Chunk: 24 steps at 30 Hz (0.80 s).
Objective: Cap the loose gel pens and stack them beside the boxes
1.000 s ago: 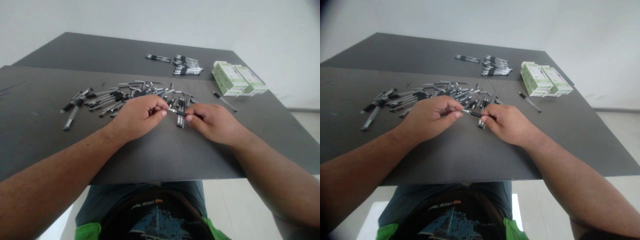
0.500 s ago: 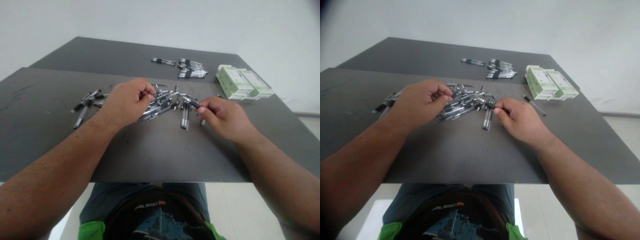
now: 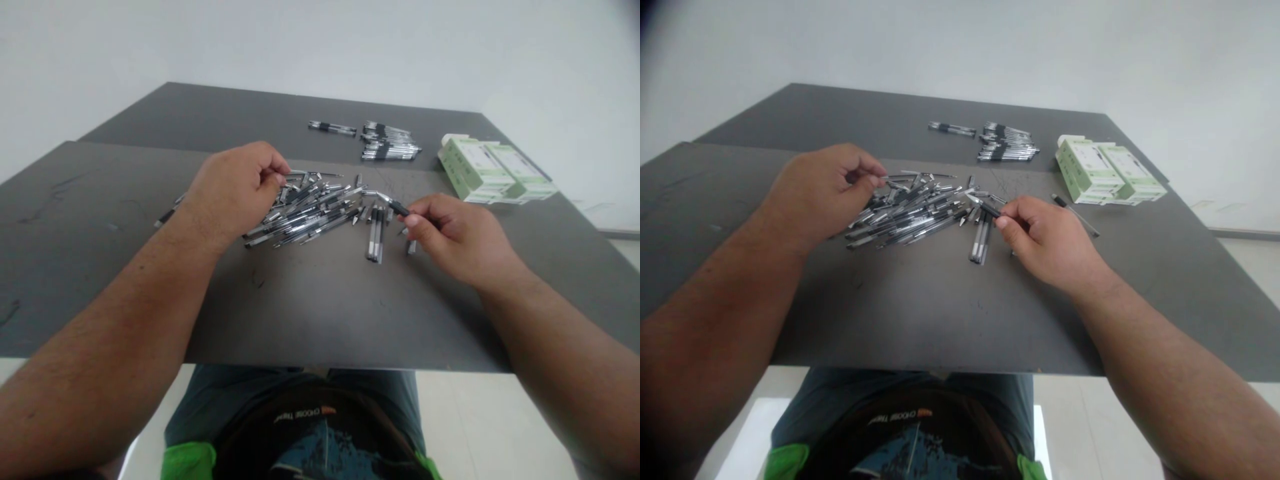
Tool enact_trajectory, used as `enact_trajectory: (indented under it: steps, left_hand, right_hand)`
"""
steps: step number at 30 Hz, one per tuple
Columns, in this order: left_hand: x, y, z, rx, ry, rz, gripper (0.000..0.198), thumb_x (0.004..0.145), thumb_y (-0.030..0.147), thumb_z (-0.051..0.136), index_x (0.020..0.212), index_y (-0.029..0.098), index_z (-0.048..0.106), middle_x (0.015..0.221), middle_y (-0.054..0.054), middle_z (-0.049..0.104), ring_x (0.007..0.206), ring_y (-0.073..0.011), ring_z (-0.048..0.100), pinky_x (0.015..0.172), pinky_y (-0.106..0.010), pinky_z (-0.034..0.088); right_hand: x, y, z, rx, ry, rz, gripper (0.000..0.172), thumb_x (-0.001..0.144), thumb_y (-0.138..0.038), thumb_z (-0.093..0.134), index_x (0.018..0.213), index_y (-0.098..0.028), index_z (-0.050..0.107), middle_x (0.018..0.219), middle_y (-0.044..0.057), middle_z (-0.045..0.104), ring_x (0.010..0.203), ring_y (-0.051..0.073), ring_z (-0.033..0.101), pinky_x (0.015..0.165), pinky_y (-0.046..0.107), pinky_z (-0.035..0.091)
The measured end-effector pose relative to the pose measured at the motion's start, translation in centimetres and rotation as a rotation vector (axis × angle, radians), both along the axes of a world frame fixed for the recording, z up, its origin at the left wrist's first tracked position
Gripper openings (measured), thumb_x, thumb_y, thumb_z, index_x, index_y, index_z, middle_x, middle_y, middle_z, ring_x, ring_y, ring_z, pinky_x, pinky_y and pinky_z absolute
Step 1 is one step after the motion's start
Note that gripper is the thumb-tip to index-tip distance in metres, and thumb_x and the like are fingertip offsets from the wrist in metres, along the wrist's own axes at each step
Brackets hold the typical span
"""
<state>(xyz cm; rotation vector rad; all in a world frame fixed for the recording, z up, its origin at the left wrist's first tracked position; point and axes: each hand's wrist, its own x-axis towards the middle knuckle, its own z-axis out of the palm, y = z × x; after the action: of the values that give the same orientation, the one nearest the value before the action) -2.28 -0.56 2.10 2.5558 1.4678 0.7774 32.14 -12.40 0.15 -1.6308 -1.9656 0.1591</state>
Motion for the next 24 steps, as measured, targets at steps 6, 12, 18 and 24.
enact_trajectory:
  steps: [6, 12, 18, 24]
  left_hand:
    - [-0.2, 0.6, -0.2, 0.002, -0.004, -0.019, 0.023, 0.105, 0.037, 0.062, 0.117, 0.029, 0.08, 0.104, 0.0, 0.08, 0.092, -0.0224, 0.062, 0.089, -0.041, 0.052]
    - [-2.6, 1.0, 1.5, -0.025, 0.001, 0.108, 0.027, 0.11, 0.041, 0.06, 0.127, 0.028, 0.078, 0.107, 0.005, 0.076, 0.097, -0.0168, 0.058, 0.096, -0.038, 0.051]
    - [-2.8, 2.8, 0.0, -0.098, 0.128, 0.045, 0.026, 0.093, 0.037, 0.069, 0.111, 0.025, 0.084, 0.099, -0.003, 0.08, 0.093, -0.0246, 0.069, 0.094, -0.043, 0.054]
    - [-1.8, 3.8, -2.6, -0.046, 0.213, -0.096, 0.02, 0.08, 0.034, 0.071, 0.093, 0.031, 0.086, 0.089, -0.004, 0.084, 0.088, -0.0298, 0.077, 0.085, -0.041, 0.06]
  right_hand:
    - [0.2, 0.0, -0.2, 0.01, -0.027, -0.014, 0.038, 0.109, -0.061, 0.067, 0.098, -0.028, 0.08, 0.077, 0.005, 0.078, 0.068, 0.026, 0.071, 0.063, 0.038, 0.047]
    - [0.4, 0.0, -0.8, 0.029, -0.023, 0.023, 0.034, 0.111, -0.057, 0.065, 0.1, -0.028, 0.079, 0.078, 0.006, 0.079, 0.068, 0.027, 0.072, 0.063, 0.04, 0.049]
    - [0.5, -0.1, -0.7, 0.01, -0.035, 0.021, 0.028, 0.111, -0.051, 0.065, 0.104, -0.028, 0.08, 0.082, 0.006, 0.08, 0.071, 0.028, 0.074, 0.066, 0.04, 0.05]
    - [0.6, 0.0, -0.8, 0.015, -0.034, 0.03, 0.031, 0.111, -0.053, 0.065, 0.104, -0.028, 0.08, 0.08, 0.006, 0.079, 0.071, 0.028, 0.074, 0.065, 0.04, 0.049]
